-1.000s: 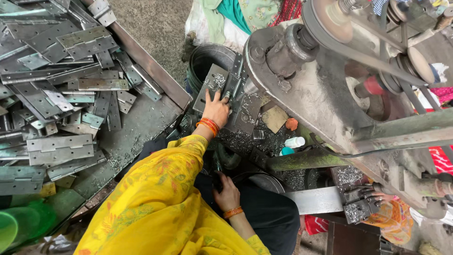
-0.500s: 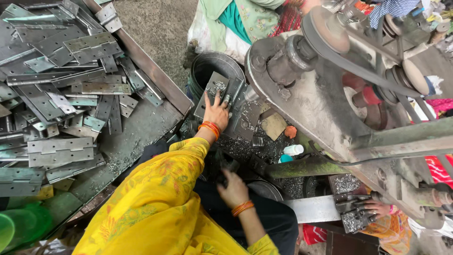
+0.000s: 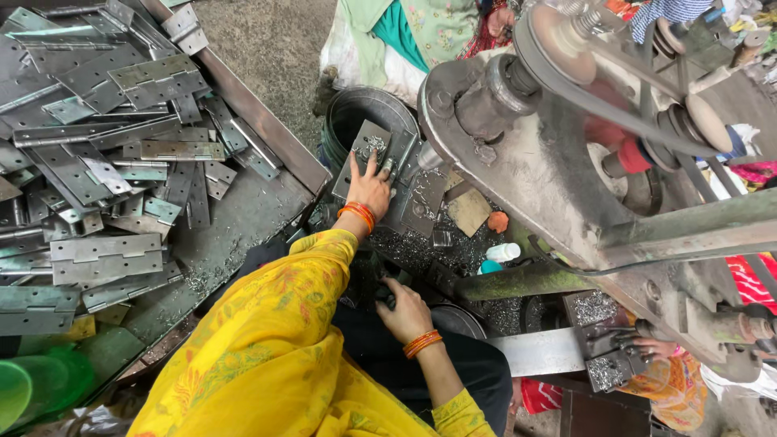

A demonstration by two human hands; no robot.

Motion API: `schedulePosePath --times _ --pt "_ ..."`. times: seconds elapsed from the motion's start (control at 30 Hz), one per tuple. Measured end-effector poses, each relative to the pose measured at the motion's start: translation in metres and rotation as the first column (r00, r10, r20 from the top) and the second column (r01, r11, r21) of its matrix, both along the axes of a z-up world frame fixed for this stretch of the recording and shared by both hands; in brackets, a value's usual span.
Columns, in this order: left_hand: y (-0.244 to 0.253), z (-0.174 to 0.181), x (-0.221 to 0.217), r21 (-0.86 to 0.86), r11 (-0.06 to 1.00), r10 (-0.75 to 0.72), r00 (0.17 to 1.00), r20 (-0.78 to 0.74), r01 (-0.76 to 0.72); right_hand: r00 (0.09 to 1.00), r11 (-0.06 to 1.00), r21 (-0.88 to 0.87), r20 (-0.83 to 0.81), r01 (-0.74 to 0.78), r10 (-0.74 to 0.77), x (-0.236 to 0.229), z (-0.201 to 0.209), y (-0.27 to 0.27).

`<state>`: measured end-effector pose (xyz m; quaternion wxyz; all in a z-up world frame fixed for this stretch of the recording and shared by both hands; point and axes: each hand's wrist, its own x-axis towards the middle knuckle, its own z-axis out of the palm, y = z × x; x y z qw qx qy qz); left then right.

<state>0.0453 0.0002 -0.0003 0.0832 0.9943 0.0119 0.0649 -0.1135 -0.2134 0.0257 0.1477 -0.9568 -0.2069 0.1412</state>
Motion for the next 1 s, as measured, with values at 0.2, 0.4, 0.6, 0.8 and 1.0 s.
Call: schedulePosePath --times 0.2,0.4,0.6,0.8,1.0 --pt "0.003 0.005 0.001 0.047 0.998 -0.027 0.998 -0.061 0.030 0.981 0.975 0.220 0.183 0.018 -0.059 -0.046 -0.077 -0.015" --pt "-0.003 -0.011 -0.001 0.062 0.998 0.018 0.987 0.162 -0.029 0.998 0.998 0.049 0.056 0.038 -0.041 -0.046 -0.092 -0.024" --pt "0.001 0.003 -0.004 0.120 0.991 -0.056 0.998 0.023 0.053 0.996 0.991 0.112 0.047 -0.079 0.074 0.001 -0.011 -0.006" --pt "-0.001 0.025 -0.069 0.158 0.968 -0.180 0.979 -0.099 0.194 0.998 0.998 -0.070 -0.063 -0.007 0.002 0.013 0.031 0.013" --pt "0.001 0.004 -0.114 0.373 0.908 -0.283 0.934 0.216 0.189 0.997 0.998 -0.058 -0.076 0.013 -0.018 0.003 0.039 0.018"
